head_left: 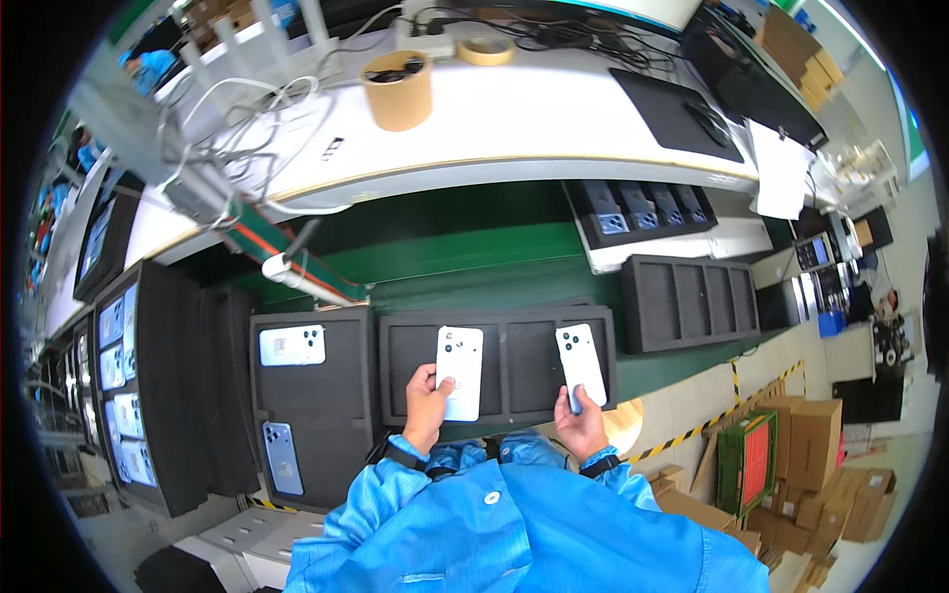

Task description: Organize mobile phones into trays and scan them using a handheld barcode scanner.

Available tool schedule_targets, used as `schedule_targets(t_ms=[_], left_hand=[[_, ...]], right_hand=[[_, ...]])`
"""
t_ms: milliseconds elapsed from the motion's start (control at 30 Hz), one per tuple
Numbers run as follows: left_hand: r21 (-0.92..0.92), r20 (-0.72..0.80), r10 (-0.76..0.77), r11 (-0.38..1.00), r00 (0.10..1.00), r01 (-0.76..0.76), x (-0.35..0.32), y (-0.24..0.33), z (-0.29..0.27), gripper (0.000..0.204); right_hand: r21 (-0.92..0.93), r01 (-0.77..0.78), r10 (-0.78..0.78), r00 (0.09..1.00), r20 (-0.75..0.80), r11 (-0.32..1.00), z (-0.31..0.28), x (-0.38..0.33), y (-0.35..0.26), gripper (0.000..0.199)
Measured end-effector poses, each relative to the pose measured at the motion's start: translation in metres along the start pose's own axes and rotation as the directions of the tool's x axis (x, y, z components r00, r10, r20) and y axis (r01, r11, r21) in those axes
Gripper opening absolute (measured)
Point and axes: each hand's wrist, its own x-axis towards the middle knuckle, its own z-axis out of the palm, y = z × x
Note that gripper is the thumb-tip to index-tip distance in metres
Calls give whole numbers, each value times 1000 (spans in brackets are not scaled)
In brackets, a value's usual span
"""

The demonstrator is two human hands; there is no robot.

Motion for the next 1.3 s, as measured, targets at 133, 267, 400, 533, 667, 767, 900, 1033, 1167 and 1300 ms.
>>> schedule_targets(t_ms=[133,267,400,533,667,767,900,1033,1167,1300], left_hand=[[187,-99,24,982,995,-5,15,-37,30,29],[321,-14,278,911,960,-259,9,-47,19,40],[358,-152,313,901,937,-243,-20,-2,6,36],[520,-439,516,813,736,-260,-58,50,-81,24],[852,-518,733,486,442,192,-119,37,-211,41],[795,-599,613,377,515,476,-140,4,-257,61],[795,-596,585,337,550,504,-147,5,-258,75],[739,-672,489,394,557,546,-144,11,-264,61],[728,-683,413,449,602,518,-141,10,-272,72],[671,-724,362,569,588,476,-143,16,-270,64]], right_hand=[[58,30,-29,999,-14,998,-22,11,-5,19],[81,-81,76,996,55,993,-37,43,-12,23],[-328,-218,279,948,154,919,-21,11,-48,50],[-448,-289,217,954,-205,846,28,-38,-43,44],[-784,-142,353,930,104,605,90,-49,55,23],[-943,241,527,784,329,232,163,-55,167,23],[-159,976,656,216,723,-145,223,10,319,39],[229,840,697,222,682,-491,242,6,401,58],[267,669,641,406,651,-694,256,7,425,69],[361,683,723,358,591,-634,276,-4,418,52]])
